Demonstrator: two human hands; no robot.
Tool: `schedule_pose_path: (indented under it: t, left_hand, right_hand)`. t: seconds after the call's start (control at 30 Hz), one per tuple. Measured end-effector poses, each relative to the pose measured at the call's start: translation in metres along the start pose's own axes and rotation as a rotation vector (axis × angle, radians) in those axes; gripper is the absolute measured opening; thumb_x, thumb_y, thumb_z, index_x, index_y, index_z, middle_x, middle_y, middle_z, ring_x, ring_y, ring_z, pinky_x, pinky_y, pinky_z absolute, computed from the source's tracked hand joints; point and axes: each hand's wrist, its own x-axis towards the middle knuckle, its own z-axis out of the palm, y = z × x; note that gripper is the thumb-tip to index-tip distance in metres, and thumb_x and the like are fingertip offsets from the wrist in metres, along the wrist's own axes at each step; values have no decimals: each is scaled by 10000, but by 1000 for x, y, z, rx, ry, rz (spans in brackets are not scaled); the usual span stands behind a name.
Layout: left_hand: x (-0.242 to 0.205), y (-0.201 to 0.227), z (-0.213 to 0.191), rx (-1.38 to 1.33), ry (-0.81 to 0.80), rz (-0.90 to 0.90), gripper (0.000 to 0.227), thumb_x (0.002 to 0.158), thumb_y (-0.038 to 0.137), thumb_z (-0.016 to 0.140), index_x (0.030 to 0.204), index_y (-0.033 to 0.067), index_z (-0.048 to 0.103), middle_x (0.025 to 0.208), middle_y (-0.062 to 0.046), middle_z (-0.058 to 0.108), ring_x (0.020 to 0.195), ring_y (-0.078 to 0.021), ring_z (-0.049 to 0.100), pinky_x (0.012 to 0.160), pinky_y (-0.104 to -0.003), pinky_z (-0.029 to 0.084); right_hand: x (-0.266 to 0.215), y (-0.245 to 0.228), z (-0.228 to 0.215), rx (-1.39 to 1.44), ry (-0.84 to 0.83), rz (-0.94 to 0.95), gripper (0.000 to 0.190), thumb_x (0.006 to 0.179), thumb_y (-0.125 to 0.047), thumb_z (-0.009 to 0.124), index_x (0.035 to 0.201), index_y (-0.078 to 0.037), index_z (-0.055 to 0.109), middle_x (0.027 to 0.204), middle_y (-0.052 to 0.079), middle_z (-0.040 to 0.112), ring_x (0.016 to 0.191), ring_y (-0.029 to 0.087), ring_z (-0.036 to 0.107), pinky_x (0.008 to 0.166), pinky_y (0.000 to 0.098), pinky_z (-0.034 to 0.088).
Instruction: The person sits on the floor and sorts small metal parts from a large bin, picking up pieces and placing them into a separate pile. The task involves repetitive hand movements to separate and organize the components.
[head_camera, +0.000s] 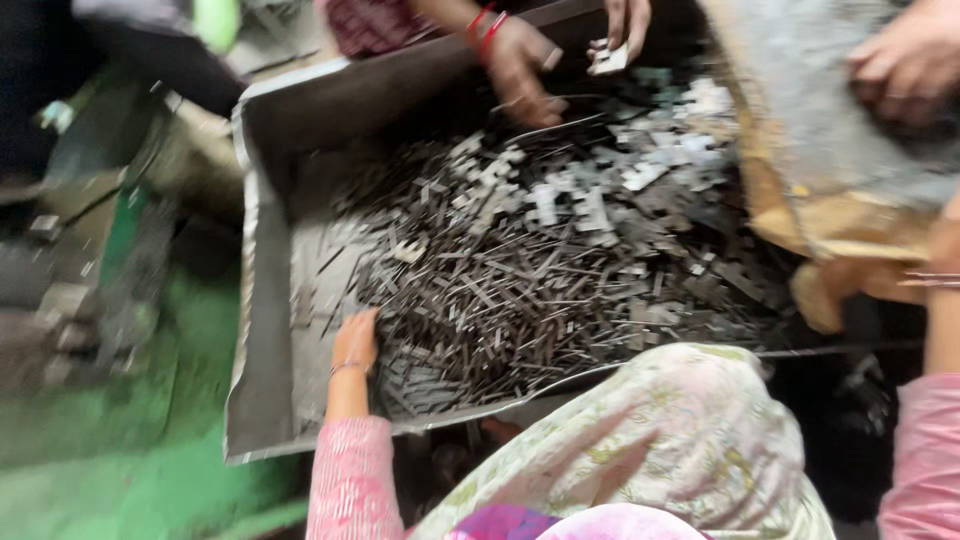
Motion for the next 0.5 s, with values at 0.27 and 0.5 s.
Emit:
schedule_pose_path:
  t: [0.27,0.5]
  left_hand:
    - [11,36,-33,172,-163,-174,203,907,114,624,1055,179,747,991,-135,743,1009,-321,697,865,-447,575]
    - [18,126,-102,-462,213,-247,230,978,131,666,1188,165,753,1063,-147,770,981,-292,740,842,-386,578]
  right_hand:
    - [-156,-4,-52,249,-235,238,213,981,-34,637,1173,-75,719,1265,127,688,1213,311,662,1097,400,529]
    - [-212,1,22,434,-769,301,260,880,-153,669,1131,-136,735,1150,82,722,1052,309,699,905,396,567]
